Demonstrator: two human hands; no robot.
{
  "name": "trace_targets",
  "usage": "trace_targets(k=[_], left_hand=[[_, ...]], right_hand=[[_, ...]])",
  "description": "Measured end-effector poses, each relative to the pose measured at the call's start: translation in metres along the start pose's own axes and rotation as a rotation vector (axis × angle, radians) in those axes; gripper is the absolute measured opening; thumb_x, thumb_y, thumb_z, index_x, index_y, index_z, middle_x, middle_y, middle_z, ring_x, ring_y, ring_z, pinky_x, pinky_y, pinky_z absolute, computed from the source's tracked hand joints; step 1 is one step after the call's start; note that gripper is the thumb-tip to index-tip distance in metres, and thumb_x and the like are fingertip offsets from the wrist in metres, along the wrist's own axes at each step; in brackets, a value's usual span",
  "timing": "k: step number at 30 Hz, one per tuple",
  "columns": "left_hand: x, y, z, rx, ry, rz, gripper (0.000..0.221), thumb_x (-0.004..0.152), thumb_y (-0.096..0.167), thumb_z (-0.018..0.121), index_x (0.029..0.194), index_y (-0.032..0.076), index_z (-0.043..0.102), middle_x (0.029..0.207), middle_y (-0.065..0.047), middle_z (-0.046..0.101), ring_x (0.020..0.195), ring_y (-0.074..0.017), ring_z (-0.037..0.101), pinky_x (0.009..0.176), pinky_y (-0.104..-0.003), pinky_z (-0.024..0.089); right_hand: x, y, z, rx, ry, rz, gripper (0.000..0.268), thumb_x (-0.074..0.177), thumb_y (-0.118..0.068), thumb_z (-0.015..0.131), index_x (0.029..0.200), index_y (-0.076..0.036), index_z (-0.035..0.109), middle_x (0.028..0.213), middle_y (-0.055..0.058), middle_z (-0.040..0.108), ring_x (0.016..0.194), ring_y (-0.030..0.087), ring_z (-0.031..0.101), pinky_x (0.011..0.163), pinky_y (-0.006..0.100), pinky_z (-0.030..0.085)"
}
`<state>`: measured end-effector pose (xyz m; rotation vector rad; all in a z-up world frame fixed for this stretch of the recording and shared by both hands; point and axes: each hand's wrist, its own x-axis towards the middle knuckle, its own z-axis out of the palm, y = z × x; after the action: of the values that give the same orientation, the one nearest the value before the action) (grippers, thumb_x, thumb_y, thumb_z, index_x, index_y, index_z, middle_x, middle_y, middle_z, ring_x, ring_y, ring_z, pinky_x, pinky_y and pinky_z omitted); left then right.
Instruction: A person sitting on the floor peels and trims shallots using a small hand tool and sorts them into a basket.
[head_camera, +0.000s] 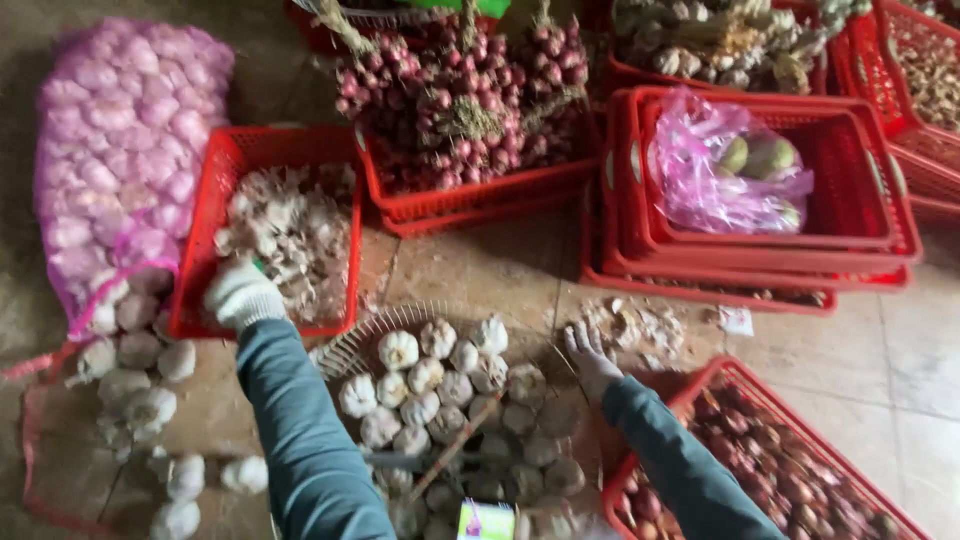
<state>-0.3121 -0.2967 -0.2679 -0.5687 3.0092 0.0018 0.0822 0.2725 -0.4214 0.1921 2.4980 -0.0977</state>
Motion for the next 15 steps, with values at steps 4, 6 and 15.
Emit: trace_targets(k=[4,6,15], left_hand=[[-0.097,-0.004,-0.121,0.09,0.057,0.065,0.043,0.098,0.026,0.062,0.138,0.012,0.054,0.124,-0.021,0.06,0.108,-0.0442,0.066,0.072,-0.064,0.056],[-0.133,-0.017,-0.177,0.125,0.109,0.1,0.049,0.097,0.013,0.063,0.144,0.012,0.048,0.127,-0.019,0.055,0.106,-0.044,0.066,0.071,-0.064,0.056],[-0.42,-0.058,-0.258,-1.322,-0.74,0.142,0.032,0.099,0.025,0.062,0.123,0.007,0.069,0.075,-0.004,0.062,0.058,-0.0149,0.054,0.051,-0.027,0.044]], right_hand=[[0.025,0.023,0.021,0.034,0.155,-0.108,0.102,0.088,-0.033,0.068,0.165,-0.02,0.002,0.17,0.018,0.001,0.154,0.049,0.01,0.11,0.069,0.036],[0.003,0.021,0.002,0.071,0.185,-0.161,0.104,0.084,-0.04,0.069,0.165,-0.022,0.008,0.171,0.018,0.005,0.153,0.051,0.014,0.109,0.068,0.04],[-0.314,-0.074,-0.081,1.0,0.927,-0.199,0.06,0.079,-0.009,0.073,0.138,-0.013,0.062,0.141,0.018,0.059,0.132,0.039,0.053,0.111,0.052,0.046]])
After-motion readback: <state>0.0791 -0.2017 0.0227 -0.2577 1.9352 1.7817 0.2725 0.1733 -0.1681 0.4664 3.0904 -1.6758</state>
